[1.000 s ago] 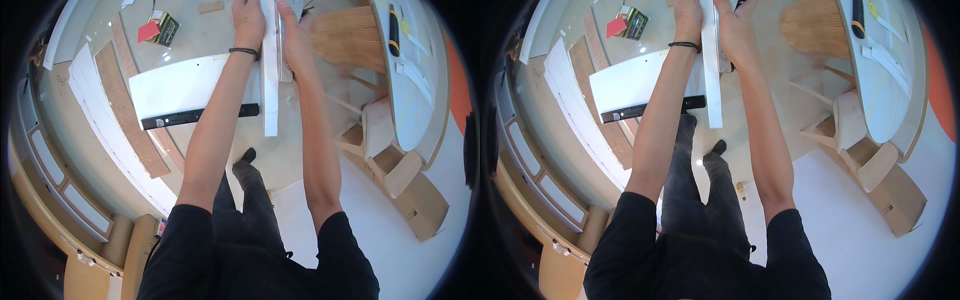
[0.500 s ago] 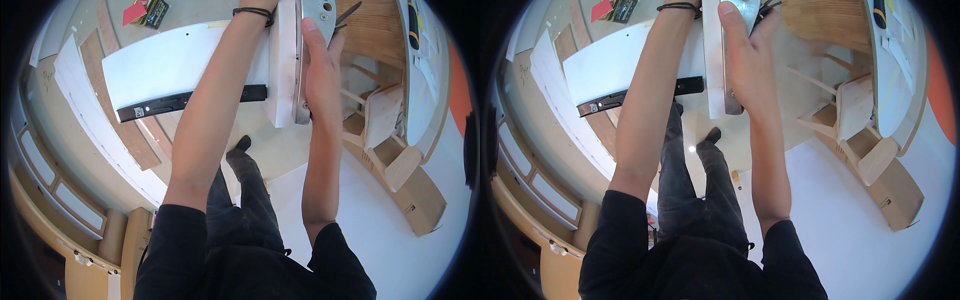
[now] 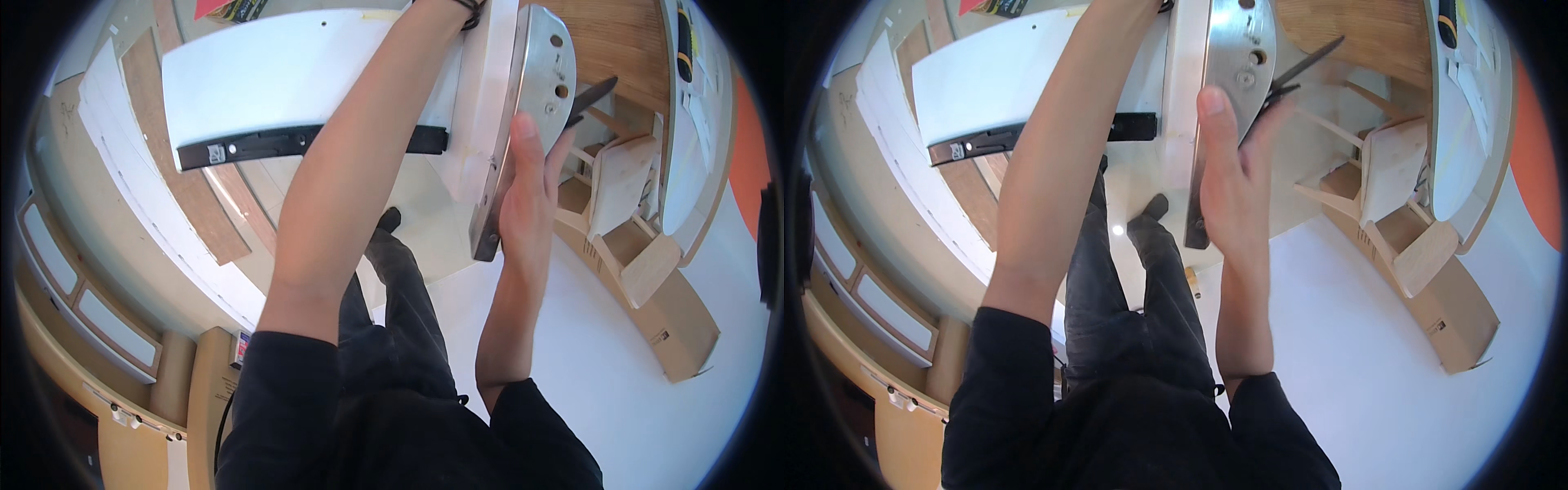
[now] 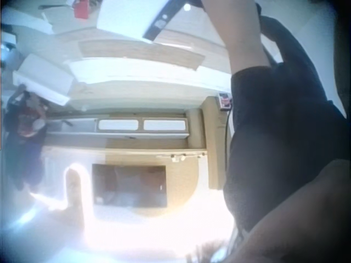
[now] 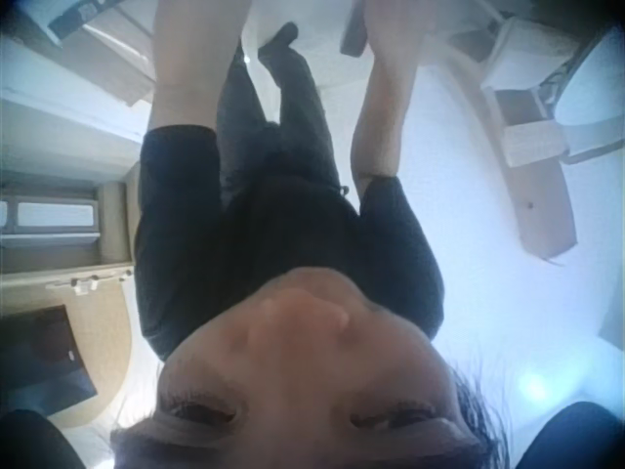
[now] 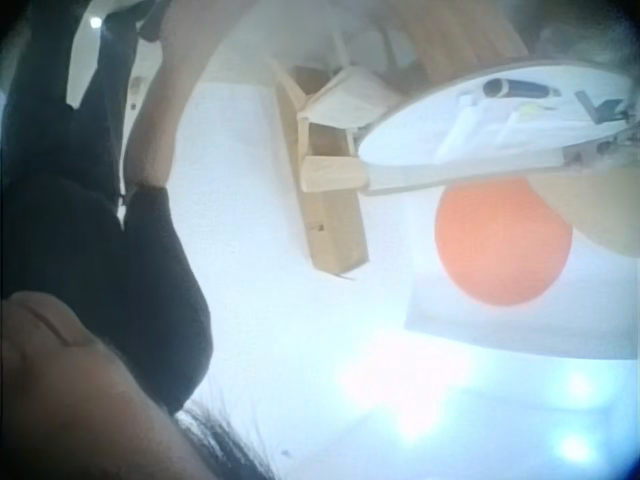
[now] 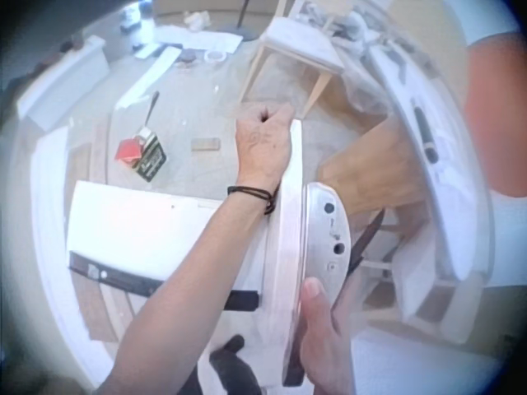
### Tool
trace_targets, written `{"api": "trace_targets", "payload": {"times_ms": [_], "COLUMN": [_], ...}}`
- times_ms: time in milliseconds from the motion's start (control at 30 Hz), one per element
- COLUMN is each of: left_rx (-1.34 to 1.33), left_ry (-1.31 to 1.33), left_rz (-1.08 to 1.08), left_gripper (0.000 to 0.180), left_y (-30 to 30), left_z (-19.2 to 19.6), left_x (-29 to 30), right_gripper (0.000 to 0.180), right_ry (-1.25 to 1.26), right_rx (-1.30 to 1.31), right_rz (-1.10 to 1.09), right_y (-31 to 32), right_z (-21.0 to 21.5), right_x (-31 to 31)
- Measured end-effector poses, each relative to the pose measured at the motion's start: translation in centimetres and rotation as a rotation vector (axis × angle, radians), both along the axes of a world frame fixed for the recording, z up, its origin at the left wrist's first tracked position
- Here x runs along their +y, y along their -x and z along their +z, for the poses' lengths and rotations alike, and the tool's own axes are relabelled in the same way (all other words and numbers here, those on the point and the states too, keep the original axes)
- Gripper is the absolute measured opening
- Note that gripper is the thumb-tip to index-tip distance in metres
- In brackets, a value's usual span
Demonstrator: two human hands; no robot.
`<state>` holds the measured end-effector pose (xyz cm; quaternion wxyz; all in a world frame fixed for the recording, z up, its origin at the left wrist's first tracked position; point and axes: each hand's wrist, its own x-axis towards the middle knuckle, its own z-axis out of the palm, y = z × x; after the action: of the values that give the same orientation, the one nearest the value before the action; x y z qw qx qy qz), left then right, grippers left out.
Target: The person assembles a white cabinet by attaching a metal bracket to its side using a utility knife and a metal file. They repeatedly scrape and file the bracket and cabinet edge to smooth the fit, then use the knife to trim excess material along the joint.
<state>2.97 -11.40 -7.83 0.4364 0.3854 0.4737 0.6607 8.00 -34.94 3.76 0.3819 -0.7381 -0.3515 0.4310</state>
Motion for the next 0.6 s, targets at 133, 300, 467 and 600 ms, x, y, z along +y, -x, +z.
{"api": "trace_targets", "payload": {"times_ms": [133, 300, 467, 600], "left_rx": [-0.017, -0.004, 0.077, -0.098], "left_ry": [0.046, -0.007, 0.073, 0.219], "left_rz": [0.005, -0.014, -0.200, -0.454], "left_gripper": [0.039, 0.040, 0.043, 0.042], "left_y": [-0.3, 0.0, 1.4, 1.7], "left_z": [0.0, -0.6, -1.2, -1.8], "left_x": [-0.3, 0.0, 2.1, 3.9], "right_gripper": [0.076, 0.063, 0.065, 0.081], "right_ry": [0.114, 0.161, -0.095, -0.224], "right_rx": [0.185, 0.230, 0.072, -0.050], "right_rz": [-0.118, -0.202, -0.097, 0.054], "right_y": [0.0, -0.2, -4.0, -4.4], "right_z": [-0.1, -0.7, -1.1, -2.5], "right_x": [-5.2, -9.1, 0.9, 12.2]}}
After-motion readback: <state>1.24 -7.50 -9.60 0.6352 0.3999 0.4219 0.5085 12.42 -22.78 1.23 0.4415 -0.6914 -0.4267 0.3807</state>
